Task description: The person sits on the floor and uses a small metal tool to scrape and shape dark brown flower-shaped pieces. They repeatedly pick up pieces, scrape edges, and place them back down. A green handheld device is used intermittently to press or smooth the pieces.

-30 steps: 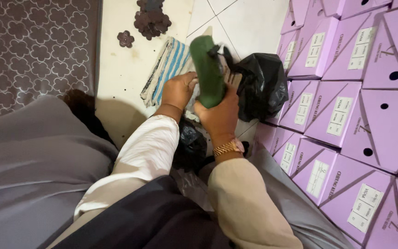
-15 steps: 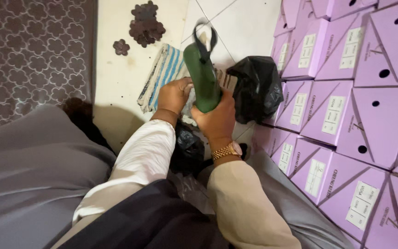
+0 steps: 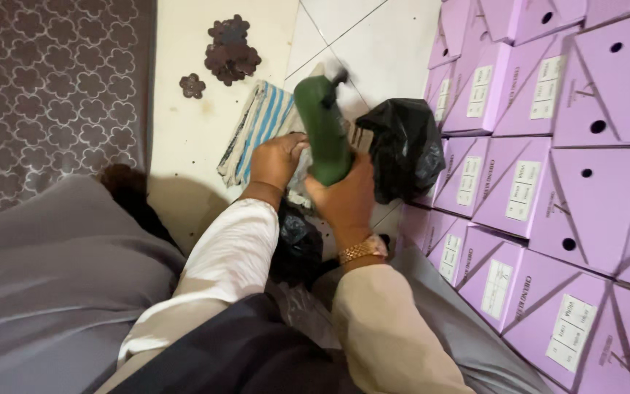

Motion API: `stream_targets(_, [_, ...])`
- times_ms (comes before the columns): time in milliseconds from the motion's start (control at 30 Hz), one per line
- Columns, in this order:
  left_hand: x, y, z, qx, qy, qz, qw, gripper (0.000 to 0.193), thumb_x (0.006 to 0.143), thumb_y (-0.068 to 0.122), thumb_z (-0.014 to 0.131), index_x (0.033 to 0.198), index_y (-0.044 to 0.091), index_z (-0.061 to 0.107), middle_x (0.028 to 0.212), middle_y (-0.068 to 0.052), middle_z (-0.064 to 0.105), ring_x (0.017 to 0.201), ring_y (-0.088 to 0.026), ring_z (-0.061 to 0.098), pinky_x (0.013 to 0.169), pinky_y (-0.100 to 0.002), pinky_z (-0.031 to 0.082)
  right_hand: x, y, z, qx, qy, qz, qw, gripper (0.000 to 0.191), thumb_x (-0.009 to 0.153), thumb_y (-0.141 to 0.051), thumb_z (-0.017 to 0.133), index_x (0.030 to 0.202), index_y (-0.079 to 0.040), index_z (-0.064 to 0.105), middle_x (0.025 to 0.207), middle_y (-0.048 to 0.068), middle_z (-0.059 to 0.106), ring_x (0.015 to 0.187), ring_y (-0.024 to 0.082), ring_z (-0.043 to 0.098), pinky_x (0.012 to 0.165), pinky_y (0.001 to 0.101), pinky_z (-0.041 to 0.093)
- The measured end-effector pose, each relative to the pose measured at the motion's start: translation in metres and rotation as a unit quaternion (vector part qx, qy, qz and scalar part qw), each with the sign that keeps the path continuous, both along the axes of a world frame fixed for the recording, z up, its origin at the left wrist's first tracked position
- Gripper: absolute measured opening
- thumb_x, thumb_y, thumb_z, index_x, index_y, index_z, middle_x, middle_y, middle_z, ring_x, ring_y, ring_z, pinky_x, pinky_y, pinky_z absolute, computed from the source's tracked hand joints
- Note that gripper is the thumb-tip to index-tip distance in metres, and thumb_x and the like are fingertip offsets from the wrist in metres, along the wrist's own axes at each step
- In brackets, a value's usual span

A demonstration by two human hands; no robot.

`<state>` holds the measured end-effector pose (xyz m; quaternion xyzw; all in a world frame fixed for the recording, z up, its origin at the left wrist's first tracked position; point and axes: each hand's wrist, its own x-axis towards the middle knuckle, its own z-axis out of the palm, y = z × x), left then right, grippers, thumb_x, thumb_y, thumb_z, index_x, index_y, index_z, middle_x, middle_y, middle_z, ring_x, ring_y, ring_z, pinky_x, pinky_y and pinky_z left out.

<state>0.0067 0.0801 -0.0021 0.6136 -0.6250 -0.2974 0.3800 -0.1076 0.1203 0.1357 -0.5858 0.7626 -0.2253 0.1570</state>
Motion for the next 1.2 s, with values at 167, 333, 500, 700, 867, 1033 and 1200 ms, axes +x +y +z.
stream_targets(167, [-0.002,0.003,-0.003,-0.038,0.033,-0.01,0.999,0.011,0.091,0.02,0.074,0.101,0.018,0.078,0.097,-0.008,0.076,0.086,-0.03,0.072,0.074,-0.04,0.058,-0.006,-0.001,-0.002,-0.189,-0.09,0.036,0.977,0.084,0.073,-0.032,0.088,0.136,0.0,0.043,0.124,0.023,0.061,0.114,0.04,0.064,0.099,0.0457,0.052])
stream_targets(333, [-0.001,-0.001,0.001,0.004,-0.02,-0.01,1.0,0.015,0.089,0.02,0.074,0.102,0.018,0.08,0.091,-0.01,0.075,0.082,-0.032,0.071,0.072,-0.043,0.056,0.007,-0.001,0.006,0.018,-0.076,-0.007,0.997,0.072,0.073,-0.029,0.089,0.13,-0.004,0.053,0.119,0.018,0.066,0.111,0.035,0.067,0.095,0.0431,0.053])
stream_targets(500, [-0.002,0.003,-0.003,-0.02,0.007,0.0,1.0,0.011,0.091,0.027,0.075,0.1,0.02,0.079,0.091,-0.009,0.075,0.081,-0.031,0.071,0.071,-0.041,0.057,-0.004,0.001,0.006,-0.043,-0.095,-0.009,0.994,0.08,0.067,-0.026,0.091,0.129,0.001,0.048,0.117,0.019,0.064,0.107,0.033,0.066,0.093,0.0409,0.053])
stream_targets(700, [-0.003,-0.002,-0.003,-0.009,-0.052,-0.003,0.999,0.019,0.087,0.022,0.074,0.104,0.02,0.081,0.089,-0.011,0.075,0.079,-0.033,0.071,0.069,-0.043,0.056,0.001,-0.006,0.007,-0.054,-0.118,0.041,0.991,0.068,0.075,-0.028,0.087,0.13,-0.003,0.054,0.118,0.017,0.069,0.109,0.032,0.07,0.096,0.0397,0.056])
stream_targets(867, [-0.004,-0.001,-0.007,-0.007,-0.015,0.006,1.0,0.014,0.088,0.027,0.077,0.1,0.02,0.079,0.089,-0.01,0.075,0.079,-0.032,0.071,0.07,-0.042,0.057,-0.008,-0.001,0.006,-0.062,-0.047,0.017,0.997,0.077,0.067,-0.03,0.091,0.126,0.0,0.053,0.114,0.021,0.067,0.102,0.038,0.069,0.088,0.0432,0.055])
stream_targets(1033, [-0.003,0.001,-0.004,-0.007,-0.004,-0.004,1.0,0.012,0.089,0.022,0.076,0.1,0.019,0.079,0.092,-0.01,0.076,0.081,-0.031,0.072,0.072,-0.041,0.058,0.0,-0.002,0.003,-0.036,-0.009,0.008,0.999,0.074,0.068,-0.034,0.091,0.123,0.0,0.055,0.112,0.023,0.066,0.104,0.042,0.067,0.089,0.0466,0.055])
stream_targets(1200, [-0.003,-0.002,0.003,-0.006,-0.005,0.0,1.0,0.011,0.089,0.022,0.076,0.098,0.017,0.08,0.092,-0.012,0.075,0.08,-0.031,0.072,0.071,-0.041,0.057,-0.005,-0.007,0.018,0.05,-0.018,-0.015,0.998,0.076,0.062,-0.033,0.09,0.124,-0.003,0.058,0.11,0.021,0.067,0.101,0.041,0.067,0.086,0.0458,0.053])
